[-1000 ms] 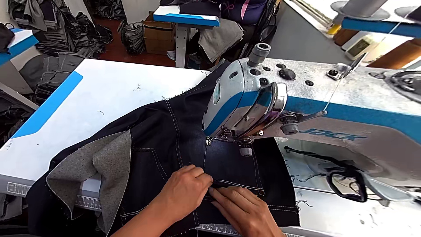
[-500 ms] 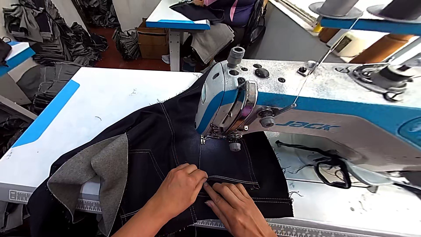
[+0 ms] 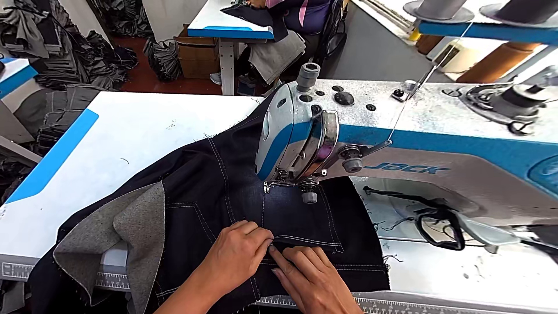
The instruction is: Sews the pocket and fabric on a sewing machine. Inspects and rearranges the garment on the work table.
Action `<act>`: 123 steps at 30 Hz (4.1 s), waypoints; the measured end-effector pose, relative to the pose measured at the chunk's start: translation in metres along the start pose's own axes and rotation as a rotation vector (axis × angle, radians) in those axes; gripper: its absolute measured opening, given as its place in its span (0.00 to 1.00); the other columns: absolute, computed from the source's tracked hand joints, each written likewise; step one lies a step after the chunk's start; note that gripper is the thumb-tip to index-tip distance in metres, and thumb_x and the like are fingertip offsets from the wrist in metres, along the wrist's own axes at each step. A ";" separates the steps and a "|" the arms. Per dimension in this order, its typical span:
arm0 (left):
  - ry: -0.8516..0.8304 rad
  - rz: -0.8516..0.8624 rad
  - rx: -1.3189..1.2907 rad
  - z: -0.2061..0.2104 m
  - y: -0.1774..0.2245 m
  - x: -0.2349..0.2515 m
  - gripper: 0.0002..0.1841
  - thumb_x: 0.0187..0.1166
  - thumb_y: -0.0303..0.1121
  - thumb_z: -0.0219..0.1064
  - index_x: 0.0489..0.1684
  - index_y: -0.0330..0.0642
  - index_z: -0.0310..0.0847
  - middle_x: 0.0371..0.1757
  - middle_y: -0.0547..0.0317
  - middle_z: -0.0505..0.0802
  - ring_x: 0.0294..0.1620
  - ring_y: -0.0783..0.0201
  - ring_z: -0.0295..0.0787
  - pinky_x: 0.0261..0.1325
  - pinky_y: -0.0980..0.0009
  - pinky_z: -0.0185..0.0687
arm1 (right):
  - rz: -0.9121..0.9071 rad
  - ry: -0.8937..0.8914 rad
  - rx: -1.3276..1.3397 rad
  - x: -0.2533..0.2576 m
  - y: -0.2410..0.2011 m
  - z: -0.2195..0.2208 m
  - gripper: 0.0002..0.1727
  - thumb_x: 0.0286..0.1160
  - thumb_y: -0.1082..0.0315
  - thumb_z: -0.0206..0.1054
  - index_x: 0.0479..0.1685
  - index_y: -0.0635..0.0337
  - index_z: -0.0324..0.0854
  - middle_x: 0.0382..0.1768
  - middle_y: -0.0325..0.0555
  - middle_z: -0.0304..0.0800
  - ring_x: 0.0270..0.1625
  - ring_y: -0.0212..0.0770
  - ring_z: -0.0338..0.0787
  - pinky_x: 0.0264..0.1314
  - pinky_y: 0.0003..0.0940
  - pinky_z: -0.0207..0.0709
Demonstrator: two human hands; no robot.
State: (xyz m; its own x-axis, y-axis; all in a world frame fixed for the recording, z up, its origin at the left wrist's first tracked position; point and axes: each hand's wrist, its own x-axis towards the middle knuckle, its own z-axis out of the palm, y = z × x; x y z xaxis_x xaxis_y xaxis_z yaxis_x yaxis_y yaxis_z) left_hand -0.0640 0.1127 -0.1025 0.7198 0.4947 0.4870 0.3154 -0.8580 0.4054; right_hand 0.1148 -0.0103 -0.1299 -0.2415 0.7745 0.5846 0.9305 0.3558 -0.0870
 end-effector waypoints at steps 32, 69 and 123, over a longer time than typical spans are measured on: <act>0.041 0.028 -0.005 0.004 -0.001 -0.006 0.12 0.85 0.37 0.62 0.40 0.47 0.93 0.29 0.62 0.91 0.34 0.66 0.89 0.42 0.76 0.84 | 0.070 -0.023 -0.056 0.009 -0.006 0.001 0.18 0.88 0.58 0.54 0.57 0.49 0.91 0.38 0.38 0.87 0.41 0.41 0.81 0.44 0.35 0.69; -0.293 0.102 0.065 -0.026 -0.016 -0.041 0.24 0.92 0.52 0.49 0.81 0.60 0.75 0.83 0.69 0.80 0.90 0.47 0.62 0.81 0.21 0.46 | -0.083 -0.264 0.164 0.015 0.037 -0.021 0.21 0.89 0.52 0.59 0.68 0.50 0.88 0.66 0.44 0.92 0.76 0.42 0.84 0.82 0.32 0.70; -0.230 0.145 0.079 -0.016 -0.088 0.054 0.21 0.86 0.48 0.55 0.65 0.53 0.89 0.71 0.67 0.90 0.85 0.48 0.72 0.80 0.20 0.45 | 0.087 -0.136 -0.004 0.074 0.111 0.023 0.20 0.78 0.54 0.59 0.33 0.55 0.93 0.35 0.49 0.95 0.45 0.49 0.96 0.45 0.50 0.87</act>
State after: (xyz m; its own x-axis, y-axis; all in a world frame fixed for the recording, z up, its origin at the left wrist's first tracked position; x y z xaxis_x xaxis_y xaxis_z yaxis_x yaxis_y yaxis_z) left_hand -0.0631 0.2165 -0.0993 0.8792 0.3298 0.3437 0.2401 -0.9300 0.2784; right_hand 0.1937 0.0987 -0.1149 -0.1947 0.8662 0.4602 0.9507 0.2822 -0.1289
